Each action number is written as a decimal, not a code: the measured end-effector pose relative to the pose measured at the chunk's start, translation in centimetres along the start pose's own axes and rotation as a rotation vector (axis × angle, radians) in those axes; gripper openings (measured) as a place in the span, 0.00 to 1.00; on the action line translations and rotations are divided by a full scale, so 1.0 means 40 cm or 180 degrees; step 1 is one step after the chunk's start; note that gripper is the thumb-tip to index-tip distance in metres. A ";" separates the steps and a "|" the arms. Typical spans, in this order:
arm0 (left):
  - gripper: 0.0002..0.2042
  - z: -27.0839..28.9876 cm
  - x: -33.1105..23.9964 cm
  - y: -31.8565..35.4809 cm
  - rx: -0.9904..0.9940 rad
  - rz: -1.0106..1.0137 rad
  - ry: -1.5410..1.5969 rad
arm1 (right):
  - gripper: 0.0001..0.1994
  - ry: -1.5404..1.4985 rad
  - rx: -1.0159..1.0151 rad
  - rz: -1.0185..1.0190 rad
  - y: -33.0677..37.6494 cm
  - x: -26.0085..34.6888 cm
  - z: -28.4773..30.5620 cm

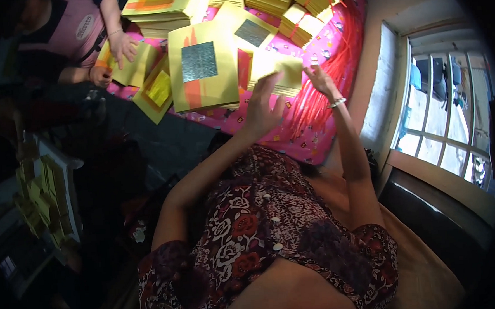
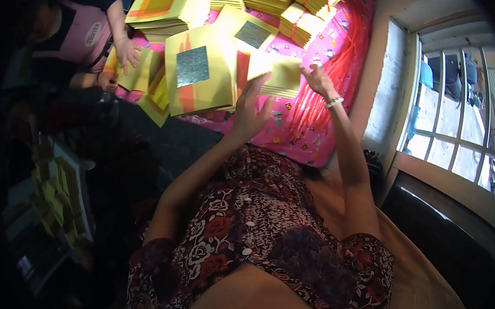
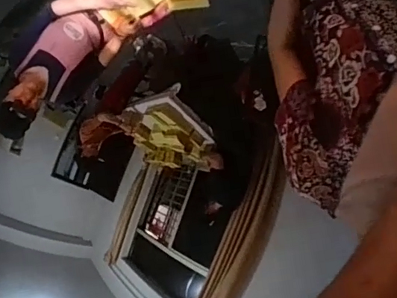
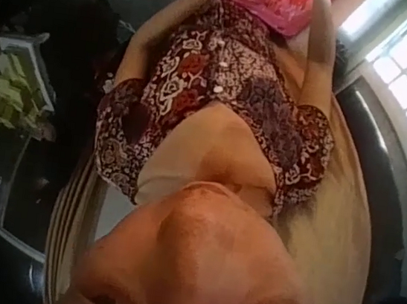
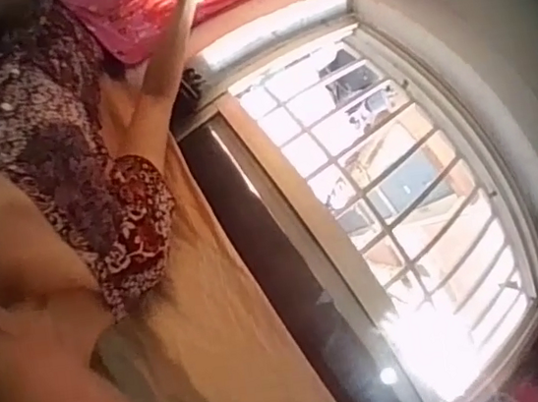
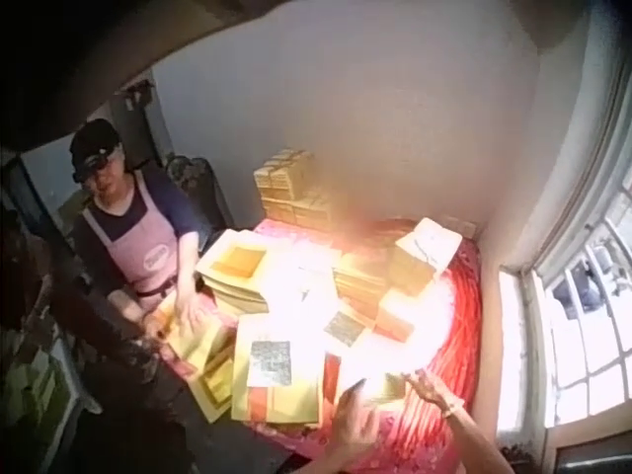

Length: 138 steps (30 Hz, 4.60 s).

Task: Sorting and counting stacks of joss paper (spirit money).

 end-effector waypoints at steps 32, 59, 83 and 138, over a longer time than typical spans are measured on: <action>0.12 0.460 0.122 -0.005 0.1467 -0.0210 -0.0801 | 0.23 0.0806 -0.0237 0.3340 0.361 0.520 0.074; 0.11 0.463 0.130 -0.022 0.1493 0.0292 -0.0548 | 0.22 0.1005 0.0163 0.3205 0.329 0.534 0.084; 0.12 0.483 0.269 -0.092 0.1264 -0.0645 -0.0655 | 0.17 0.0201 0.0385 0.3417 0.356 0.514 0.176; 0.12 0.335 0.274 -0.145 -0.0056 0.1260 -0.1102 | 0.23 -0.1454 -0.0377 0.0243 0.176 0.524 0.031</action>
Point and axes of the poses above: each hand's wrist, its own y-axis away from the middle knuckle, its own z-axis out of the back of the hand, x = y × z, the point moved 1 cm from there along -y, towards the middle knuckle, and after that the axes turned 15 degrees about -z, right-handed, at the moved point
